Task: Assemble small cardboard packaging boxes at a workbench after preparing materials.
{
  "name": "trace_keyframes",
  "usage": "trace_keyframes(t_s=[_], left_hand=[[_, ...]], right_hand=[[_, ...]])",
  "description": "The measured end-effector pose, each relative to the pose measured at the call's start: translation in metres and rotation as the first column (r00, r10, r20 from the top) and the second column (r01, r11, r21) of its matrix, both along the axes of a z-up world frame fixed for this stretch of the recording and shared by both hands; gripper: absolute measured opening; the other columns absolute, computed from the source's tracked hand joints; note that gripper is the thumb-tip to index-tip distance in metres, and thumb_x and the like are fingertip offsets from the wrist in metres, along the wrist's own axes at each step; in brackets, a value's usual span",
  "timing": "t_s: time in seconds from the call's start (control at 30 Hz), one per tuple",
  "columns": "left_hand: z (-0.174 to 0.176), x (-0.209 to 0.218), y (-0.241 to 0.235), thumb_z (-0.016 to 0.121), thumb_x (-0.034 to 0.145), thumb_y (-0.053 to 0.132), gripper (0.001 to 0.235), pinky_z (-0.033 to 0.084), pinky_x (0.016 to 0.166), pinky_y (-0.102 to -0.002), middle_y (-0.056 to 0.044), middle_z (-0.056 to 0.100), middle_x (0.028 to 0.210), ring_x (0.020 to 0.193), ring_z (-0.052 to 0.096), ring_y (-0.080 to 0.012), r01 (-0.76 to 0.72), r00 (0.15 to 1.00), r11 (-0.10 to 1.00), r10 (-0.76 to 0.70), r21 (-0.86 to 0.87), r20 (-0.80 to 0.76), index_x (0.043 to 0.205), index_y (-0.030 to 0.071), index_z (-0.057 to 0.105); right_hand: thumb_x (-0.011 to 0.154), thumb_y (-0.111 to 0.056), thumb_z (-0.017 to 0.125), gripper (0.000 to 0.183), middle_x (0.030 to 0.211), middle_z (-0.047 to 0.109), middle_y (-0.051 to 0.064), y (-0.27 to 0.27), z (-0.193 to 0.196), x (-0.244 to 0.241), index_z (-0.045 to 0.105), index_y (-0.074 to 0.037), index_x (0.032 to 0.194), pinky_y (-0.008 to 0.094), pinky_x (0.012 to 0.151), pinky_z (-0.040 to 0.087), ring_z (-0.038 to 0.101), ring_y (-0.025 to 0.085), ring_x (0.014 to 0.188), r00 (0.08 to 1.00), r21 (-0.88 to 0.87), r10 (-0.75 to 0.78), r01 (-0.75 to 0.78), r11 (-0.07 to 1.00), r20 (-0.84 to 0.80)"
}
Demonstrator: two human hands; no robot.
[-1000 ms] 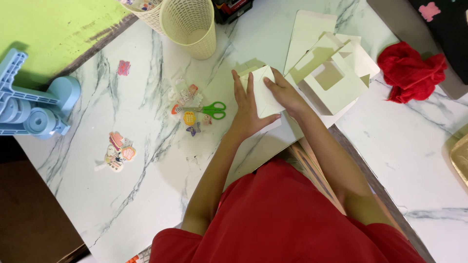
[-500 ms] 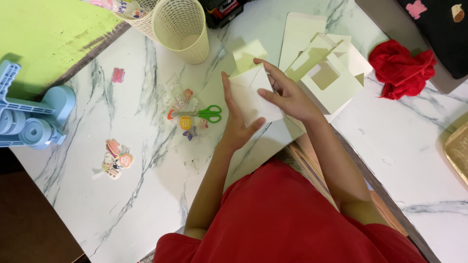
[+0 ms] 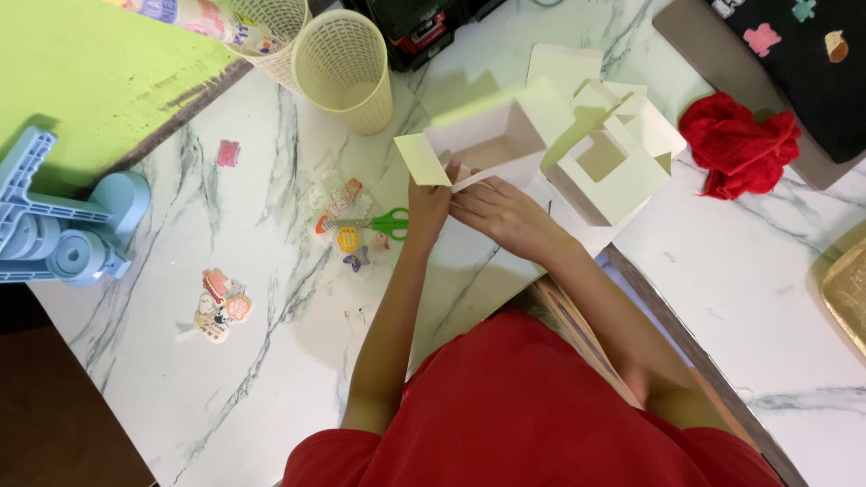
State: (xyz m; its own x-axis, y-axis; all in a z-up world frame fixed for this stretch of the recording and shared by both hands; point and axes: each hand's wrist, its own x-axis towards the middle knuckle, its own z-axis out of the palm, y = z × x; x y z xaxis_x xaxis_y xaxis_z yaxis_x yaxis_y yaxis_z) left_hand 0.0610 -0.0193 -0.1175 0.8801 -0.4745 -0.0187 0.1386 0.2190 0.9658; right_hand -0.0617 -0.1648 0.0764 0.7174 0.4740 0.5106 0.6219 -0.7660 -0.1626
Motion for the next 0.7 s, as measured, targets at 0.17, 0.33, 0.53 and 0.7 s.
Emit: trace_keyframes(t_s=[0.17,0.33,0.53,0.7], left_hand=[[-0.02,0.028,-0.015,0.055,0.113,0.012,0.036,0.05,0.106,-0.037,-0.021,0.059,0.134,0.123,0.06,-0.0287,-0.291,0.93,0.949,0.252,0.121,0.267,0.142,-0.009,0.05],[-0.075,0.066,-0.034,0.05,0.115,0.021,0.045,0.04,0.118,-0.04,-0.025,0.056,0.149,0.138,0.054,-0.0349,-0.347,0.901,0.898,0.24,0.27,0.36,0.148,-0.009,0.046],[-0.052,0.083,-0.047,0.059,0.109,0.029,0.064,0.031,0.123,-0.041,-0.022,0.043,0.158,0.146,0.045,-0.0363,-0.317,0.93,0.855,0.198,0.409,0.308,0.157,-0.004,0.032],[-0.007,0.059,-0.015,0.063,0.083,-0.001,0.094,0.049,0.103,-0.047,-0.013,0.024,0.158,0.137,0.04,-0.0341,-0.069,0.987,0.993,0.082,-0.097,0.136,0.158,0.005,0.007]], right_hand=[[0.083,0.004,0.069,0.037,0.126,0.068,0.01,-0.013,-0.027,0.005,0.068,-0.005,0.119,0.042,0.114,0.045,0.061,0.03,0.124,0.996,0.177,-0.075,0.082,0.981,-0.042],[0.088,0.001,0.071,0.049,0.144,0.052,0.018,-0.018,-0.029,0.029,0.058,-0.007,0.135,0.045,0.117,0.041,0.049,0.038,0.136,0.934,0.318,-0.331,0.357,0.878,-0.136],[0.087,-0.008,0.074,0.067,0.158,0.034,0.025,-0.024,-0.059,0.05,0.046,-0.008,0.149,0.052,0.12,0.033,0.029,0.048,0.149,0.875,0.182,-0.401,0.455,0.871,-0.27],[0.088,-0.008,0.073,0.068,0.159,0.036,0.024,-0.026,-0.033,0.03,0.046,-0.007,0.151,0.053,0.12,0.033,0.032,0.045,0.149,0.861,0.191,-0.41,0.476,0.858,-0.302]])
